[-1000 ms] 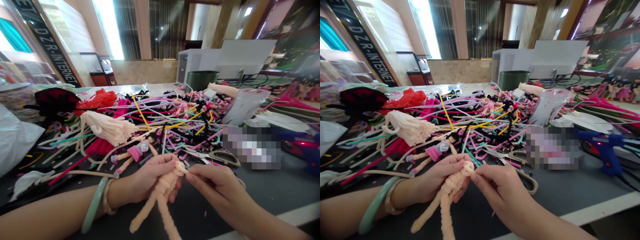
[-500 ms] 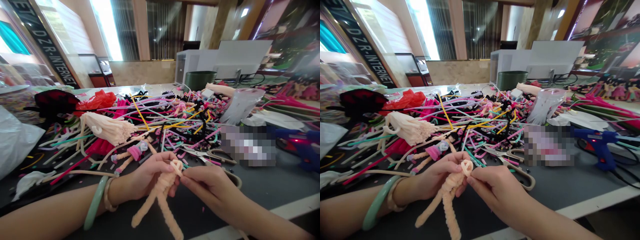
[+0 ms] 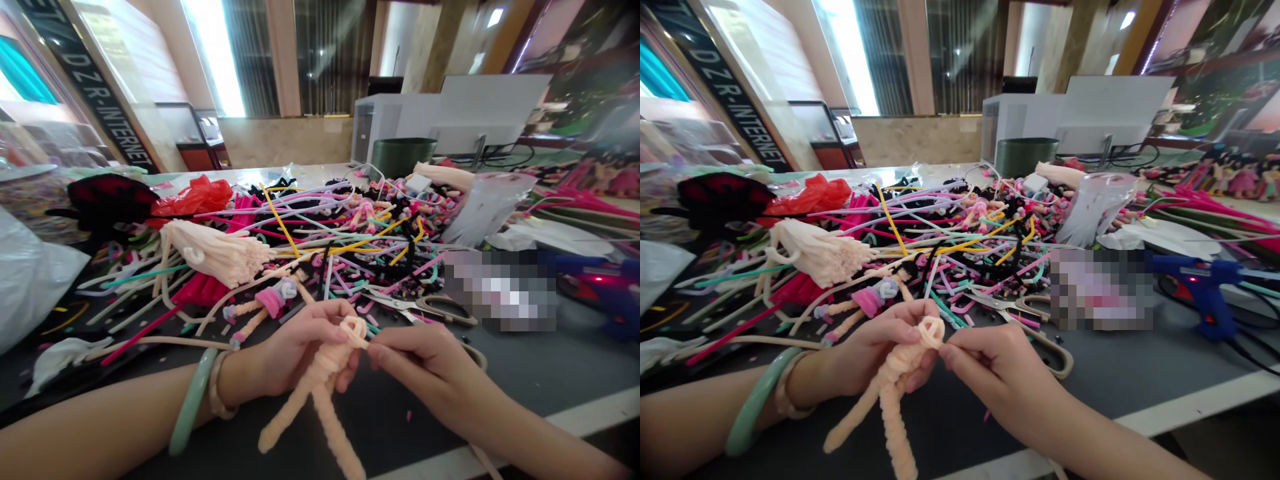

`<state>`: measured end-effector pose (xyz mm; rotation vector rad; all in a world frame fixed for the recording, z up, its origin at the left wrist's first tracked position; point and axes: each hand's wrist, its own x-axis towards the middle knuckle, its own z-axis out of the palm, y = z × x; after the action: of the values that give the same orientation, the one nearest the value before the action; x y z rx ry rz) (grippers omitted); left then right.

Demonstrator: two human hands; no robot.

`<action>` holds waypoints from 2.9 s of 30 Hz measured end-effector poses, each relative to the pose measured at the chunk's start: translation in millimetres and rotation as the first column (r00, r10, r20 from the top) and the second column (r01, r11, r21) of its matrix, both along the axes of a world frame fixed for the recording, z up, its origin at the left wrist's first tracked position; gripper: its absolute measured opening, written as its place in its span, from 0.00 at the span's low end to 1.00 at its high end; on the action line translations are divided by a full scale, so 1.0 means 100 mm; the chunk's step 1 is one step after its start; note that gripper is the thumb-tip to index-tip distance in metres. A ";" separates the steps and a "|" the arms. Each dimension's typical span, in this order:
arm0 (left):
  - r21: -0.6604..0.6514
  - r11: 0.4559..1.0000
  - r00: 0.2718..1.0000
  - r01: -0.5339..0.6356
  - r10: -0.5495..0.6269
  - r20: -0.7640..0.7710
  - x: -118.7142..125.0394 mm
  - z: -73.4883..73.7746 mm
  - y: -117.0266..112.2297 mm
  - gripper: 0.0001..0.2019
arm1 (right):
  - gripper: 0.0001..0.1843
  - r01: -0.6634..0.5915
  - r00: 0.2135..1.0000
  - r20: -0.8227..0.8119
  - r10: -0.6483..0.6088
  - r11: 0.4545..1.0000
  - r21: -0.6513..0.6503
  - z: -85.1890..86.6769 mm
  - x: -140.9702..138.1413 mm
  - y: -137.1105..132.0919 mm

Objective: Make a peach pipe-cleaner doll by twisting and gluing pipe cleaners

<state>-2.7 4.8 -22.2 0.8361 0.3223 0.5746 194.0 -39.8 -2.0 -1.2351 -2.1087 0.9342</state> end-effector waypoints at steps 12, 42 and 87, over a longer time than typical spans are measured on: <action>-0.004 0.997 0.997 0.078 -0.078 0.015 -0.02 -0.01 0.01 0.05 | 0.17 0.058 0.996 -0.064 -0.059 0.998 -0.025 0.04 -0.01 0.01; 0.087 0.983 0.986 0.163 -0.159 -0.044 -0.02 -0.05 0.00 0.12 | 0.06 0.071 0.987 -0.154 -0.053 0.991 0.114 -0.05 -0.01 -0.04; 0.470 0.874 0.901 -0.122 0.296 -0.318 0.01 0.15 -0.17 0.10 | 0.06 0.141 0.954 -0.250 -0.164 0.984 -0.105 0.01 -0.01 -0.05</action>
<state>-1.5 -12.3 -6.8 1.3721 0.6655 0.7039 193.4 -44.5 -1.4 -1.2261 -1.7618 1.0626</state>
